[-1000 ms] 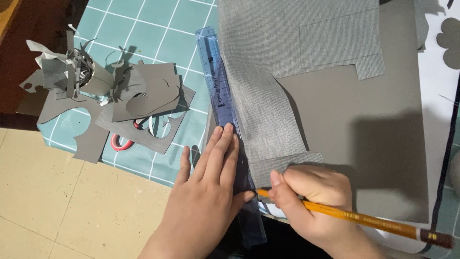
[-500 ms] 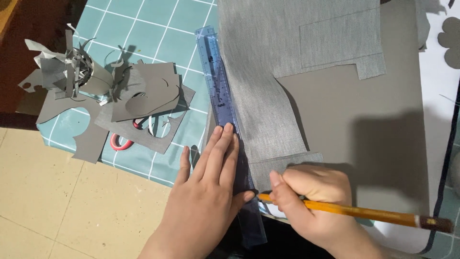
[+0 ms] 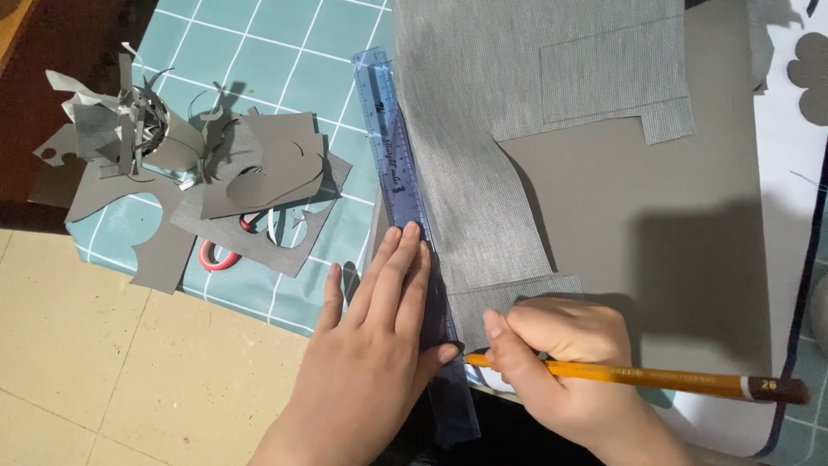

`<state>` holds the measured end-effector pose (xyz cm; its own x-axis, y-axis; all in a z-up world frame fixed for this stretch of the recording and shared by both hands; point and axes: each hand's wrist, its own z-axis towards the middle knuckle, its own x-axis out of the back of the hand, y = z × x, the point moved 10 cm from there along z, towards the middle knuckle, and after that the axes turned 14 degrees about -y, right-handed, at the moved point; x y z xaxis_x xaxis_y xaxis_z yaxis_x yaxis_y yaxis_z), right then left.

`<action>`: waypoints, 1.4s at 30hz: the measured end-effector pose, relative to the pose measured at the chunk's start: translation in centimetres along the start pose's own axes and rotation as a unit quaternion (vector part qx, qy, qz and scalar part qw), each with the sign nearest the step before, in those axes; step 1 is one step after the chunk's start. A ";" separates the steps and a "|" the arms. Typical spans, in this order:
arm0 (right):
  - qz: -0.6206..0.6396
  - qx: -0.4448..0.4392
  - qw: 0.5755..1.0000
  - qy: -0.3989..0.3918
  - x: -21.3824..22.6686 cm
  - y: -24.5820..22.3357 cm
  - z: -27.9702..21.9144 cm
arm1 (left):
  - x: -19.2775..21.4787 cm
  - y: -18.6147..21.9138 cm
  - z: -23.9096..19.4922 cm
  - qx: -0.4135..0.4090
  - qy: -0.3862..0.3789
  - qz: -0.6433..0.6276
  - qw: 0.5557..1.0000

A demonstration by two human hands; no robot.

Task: Measuring and marking lines on a piece of grey leather using a ruler and pencil, followed by cutting the material with scissors.

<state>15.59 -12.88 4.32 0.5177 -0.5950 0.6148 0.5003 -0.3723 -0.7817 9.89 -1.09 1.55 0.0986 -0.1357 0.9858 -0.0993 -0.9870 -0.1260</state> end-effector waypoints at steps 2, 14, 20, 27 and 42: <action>0.008 -0.011 1.000 0.008 0.3 -0.2 0.4 | -0.1 0.0 0.0 -0.003 -0.003 -0.001 1.000; 0.049 -0.080 0.993 0.067 1.2 0.8 0.9 | -0.2 -0.2 -0.1 -0.009 -0.001 -0.030 1.000; 0.239 -0.131 0.944 0.187 2.3 5.1 -1.1 | -0.9 -1.1 -0.8 -0.035 -0.051 -0.220 0.973; 0.585 -0.096 0.769 0.237 2.3 7.9 -2.0 | -1.1 -1.5 -1.9 -0.044 -0.032 -0.350 0.935; -0.061 -0.171 0.983 -0.001 1.3 4.1 -3.0 | -1.9 -5.1 -3.4 0.132 -0.043 -0.461 0.876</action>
<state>16.22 -17.30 1.57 0.4702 -0.5293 0.7062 0.2969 -0.6587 -0.6914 6.86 4.49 0.74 0.0916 0.7356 0.6712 0.2931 -0.6641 0.6878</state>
